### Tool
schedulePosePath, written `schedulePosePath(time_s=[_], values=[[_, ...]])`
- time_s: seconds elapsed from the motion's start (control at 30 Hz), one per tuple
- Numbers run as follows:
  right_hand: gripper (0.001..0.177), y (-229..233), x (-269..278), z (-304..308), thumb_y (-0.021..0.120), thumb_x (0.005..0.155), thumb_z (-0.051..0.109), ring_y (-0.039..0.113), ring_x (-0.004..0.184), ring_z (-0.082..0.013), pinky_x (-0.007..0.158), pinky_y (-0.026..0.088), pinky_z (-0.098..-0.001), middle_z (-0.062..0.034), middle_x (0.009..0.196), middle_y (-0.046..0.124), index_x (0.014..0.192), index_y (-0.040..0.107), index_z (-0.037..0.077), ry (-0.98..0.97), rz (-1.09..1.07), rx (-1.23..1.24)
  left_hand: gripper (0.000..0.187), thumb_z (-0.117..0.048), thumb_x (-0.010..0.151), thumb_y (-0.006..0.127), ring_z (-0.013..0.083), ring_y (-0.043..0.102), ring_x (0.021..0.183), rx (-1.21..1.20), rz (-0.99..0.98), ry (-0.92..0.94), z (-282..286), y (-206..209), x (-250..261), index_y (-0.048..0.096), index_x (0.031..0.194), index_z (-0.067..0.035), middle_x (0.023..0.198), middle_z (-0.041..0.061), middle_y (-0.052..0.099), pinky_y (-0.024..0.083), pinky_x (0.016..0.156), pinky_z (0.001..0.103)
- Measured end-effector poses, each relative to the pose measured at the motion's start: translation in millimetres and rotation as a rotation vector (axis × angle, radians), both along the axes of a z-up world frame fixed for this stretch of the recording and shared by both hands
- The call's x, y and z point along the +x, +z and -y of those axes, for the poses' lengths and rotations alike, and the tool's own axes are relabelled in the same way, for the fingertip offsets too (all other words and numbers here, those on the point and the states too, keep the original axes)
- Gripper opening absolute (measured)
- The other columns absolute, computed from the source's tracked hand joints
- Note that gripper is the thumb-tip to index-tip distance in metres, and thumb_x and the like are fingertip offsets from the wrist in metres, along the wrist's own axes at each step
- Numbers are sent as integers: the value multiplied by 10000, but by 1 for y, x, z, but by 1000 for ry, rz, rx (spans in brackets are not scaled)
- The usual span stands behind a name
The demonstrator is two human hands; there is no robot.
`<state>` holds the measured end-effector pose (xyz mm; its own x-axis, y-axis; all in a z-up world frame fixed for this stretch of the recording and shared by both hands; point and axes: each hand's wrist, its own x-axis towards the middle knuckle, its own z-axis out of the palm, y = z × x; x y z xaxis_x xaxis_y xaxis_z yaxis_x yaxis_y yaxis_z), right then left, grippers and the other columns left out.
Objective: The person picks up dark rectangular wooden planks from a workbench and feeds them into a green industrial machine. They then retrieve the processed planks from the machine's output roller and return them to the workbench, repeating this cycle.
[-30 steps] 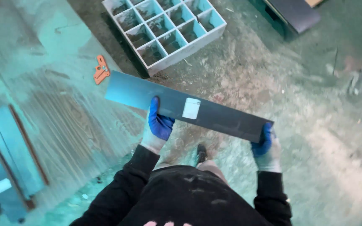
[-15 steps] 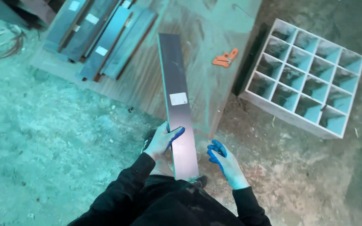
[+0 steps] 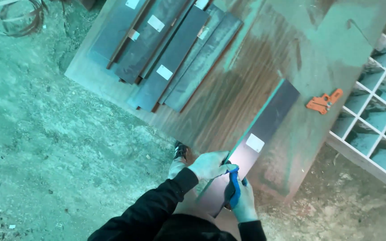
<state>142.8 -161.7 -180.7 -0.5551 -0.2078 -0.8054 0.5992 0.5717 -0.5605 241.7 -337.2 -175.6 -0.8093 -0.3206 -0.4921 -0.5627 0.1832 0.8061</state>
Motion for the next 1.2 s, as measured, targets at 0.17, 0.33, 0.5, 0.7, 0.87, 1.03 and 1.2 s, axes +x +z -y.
schedulePosePath(time_s=[0.17,0.33,0.5,0.7,0.87,1.03,1.2], values=[[511,-90,2,79,700,1158,361,760,1147,-284,993,627,-477,-135,1358,799,1623,698,150,-293,57,-100,1022,-726,1002,710,431,565,1600,-580,226,349,129,-147,57,512,1759,-69,1738,210,598,493,1227,587],[449,-155,-35,133,790,1192,352,820,1224,-399,1122,661,-524,-278,1381,807,1513,712,48,-259,-25,-133,1534,-650,593,1117,508,511,1605,-890,502,709,222,-174,139,401,1765,33,1707,298,539,469,1313,661],[498,-262,-108,120,853,1187,314,796,1276,-419,1042,680,-575,-265,1413,793,1585,727,43,196,-267,29,1398,-485,561,1134,473,644,1377,-850,528,624,259,-197,160,500,1728,-49,1521,224,605,575,1119,605],[413,-203,-99,112,930,1152,200,788,1179,-338,887,704,-423,-118,1463,621,1507,727,149,361,-927,166,1292,-453,507,1024,578,678,1296,-548,277,752,189,-134,115,526,1626,-40,1422,279,599,626,1009,670],[341,-138,-57,187,687,1231,203,830,1099,-406,911,725,-560,-256,1352,779,1518,696,21,-64,-239,-291,1280,-502,506,1049,536,735,1267,-358,240,742,89,-130,53,553,1609,-86,1413,235,646,661,1013,663],[676,-104,-96,213,704,1078,378,716,1470,-227,1232,566,-356,-112,1653,726,1689,626,99,-60,-95,-65,1181,-541,631,981,496,699,1130,-199,94,396,69,-123,38,503,1602,-69,1340,208,609,617,854,614],[547,-145,-125,134,709,1159,477,819,1216,-216,1053,684,-364,-79,1443,809,1571,650,122,-457,-123,-79,1088,-833,798,877,550,523,1578,-619,-215,-88,160,-147,32,693,1614,-136,1601,227,675,297,1350,752]])
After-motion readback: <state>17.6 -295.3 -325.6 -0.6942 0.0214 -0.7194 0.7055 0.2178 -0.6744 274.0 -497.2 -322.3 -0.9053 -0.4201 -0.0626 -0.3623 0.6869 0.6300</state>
